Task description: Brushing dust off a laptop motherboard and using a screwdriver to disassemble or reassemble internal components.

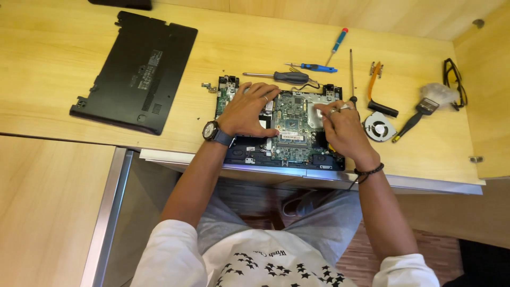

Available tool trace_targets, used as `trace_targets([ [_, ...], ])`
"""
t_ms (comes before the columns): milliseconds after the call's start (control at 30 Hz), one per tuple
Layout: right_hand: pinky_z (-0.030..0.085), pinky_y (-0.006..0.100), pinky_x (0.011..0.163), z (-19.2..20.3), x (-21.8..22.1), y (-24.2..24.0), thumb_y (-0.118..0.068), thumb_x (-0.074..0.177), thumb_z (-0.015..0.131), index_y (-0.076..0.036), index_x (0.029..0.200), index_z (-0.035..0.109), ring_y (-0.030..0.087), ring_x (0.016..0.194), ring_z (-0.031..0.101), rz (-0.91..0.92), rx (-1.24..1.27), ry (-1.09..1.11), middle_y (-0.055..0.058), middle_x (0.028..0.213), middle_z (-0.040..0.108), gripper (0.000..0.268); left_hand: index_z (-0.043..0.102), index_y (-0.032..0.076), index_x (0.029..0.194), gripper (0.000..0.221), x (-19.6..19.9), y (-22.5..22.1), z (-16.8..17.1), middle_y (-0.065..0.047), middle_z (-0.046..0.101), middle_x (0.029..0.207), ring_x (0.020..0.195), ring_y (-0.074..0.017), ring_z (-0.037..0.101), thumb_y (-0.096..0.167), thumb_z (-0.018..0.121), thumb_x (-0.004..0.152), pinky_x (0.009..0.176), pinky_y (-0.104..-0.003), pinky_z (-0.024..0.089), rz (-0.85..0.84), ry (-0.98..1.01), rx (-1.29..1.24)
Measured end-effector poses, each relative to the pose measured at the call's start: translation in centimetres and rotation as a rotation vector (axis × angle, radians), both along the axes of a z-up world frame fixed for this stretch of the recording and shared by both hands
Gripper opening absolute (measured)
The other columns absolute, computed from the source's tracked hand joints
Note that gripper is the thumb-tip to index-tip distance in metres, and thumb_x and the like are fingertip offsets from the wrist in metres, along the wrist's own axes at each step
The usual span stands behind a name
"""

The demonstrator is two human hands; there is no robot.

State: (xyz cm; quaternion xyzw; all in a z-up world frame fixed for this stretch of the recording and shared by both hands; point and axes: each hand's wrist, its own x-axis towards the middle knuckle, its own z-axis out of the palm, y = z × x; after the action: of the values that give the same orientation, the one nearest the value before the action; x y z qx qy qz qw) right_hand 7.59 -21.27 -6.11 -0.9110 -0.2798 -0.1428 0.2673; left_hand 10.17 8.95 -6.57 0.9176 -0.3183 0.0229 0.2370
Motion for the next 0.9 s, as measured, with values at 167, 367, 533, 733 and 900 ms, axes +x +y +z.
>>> trace_targets([
  [167,0.042,0.047,0.081,-0.3,2.8,2.3,-0.004,0.087,0.060,0.002,0.104,0.078,0.040,0.100,0.054,0.021,-0.187,0.027,0.017,0.105,0.061,0.025,0.050,0.010,0.151,0.105,0.2,-0.2,0.3,-0.011,0.048,0.153,0.147,-0.0305,0.037,0.067,0.078,0.068,0.122,-0.057,0.019,0.004,0.056,0.015],
  [367,0.041,0.045,0.093,-3.0,5.7,2.2,0.003,0.081,0.054,-0.003,0.105,0.075,0.042,0.100,0.057,0.065,0.008,0.112,0.016,0.100,0.060,0.033,0.052,0.011,0.147,0.100,0.2,-0.4,1.2,-0.012,0.051,0.143,0.142,-0.0323,0.043,0.062,0.081,0.065,0.120,-0.057,0.021,-0.005,0.092,-0.021],
  [533,0.042,0.047,0.095,-3.0,6.7,1.7,0.001,0.087,0.056,-0.008,0.103,0.072,0.043,0.105,0.056,0.064,0.029,0.244,0.014,0.101,0.058,0.026,0.055,0.012,0.143,0.083,0.5,-0.6,0.1,-0.010,0.053,0.137,0.139,-0.0302,0.048,0.053,0.076,0.074,0.119,-0.055,0.024,-0.003,0.086,-0.048],
  [733,0.048,0.051,0.093,1.0,4.2,2.4,-0.002,0.089,0.069,-0.005,0.102,0.075,0.045,0.101,0.064,0.156,0.019,0.319,0.019,0.104,0.065,0.014,0.068,0.010,0.122,0.036,1.0,0.1,-0.1,-0.008,0.063,0.125,0.123,-0.0307,0.061,0.022,0.071,0.088,0.110,-0.049,0.037,0.012,0.026,-0.209],
  [900,0.053,0.048,0.088,1.6,3.5,1.9,0.010,0.090,0.067,-0.001,0.101,0.077,0.043,0.093,0.068,0.188,0.094,0.281,0.020,0.096,0.068,0.019,0.072,0.014,0.108,0.024,1.8,0.2,-2.0,-0.006,0.068,0.118,0.115,-0.0307,0.066,0.020,0.072,0.084,0.107,-0.046,0.040,0.007,0.007,-0.328],
])
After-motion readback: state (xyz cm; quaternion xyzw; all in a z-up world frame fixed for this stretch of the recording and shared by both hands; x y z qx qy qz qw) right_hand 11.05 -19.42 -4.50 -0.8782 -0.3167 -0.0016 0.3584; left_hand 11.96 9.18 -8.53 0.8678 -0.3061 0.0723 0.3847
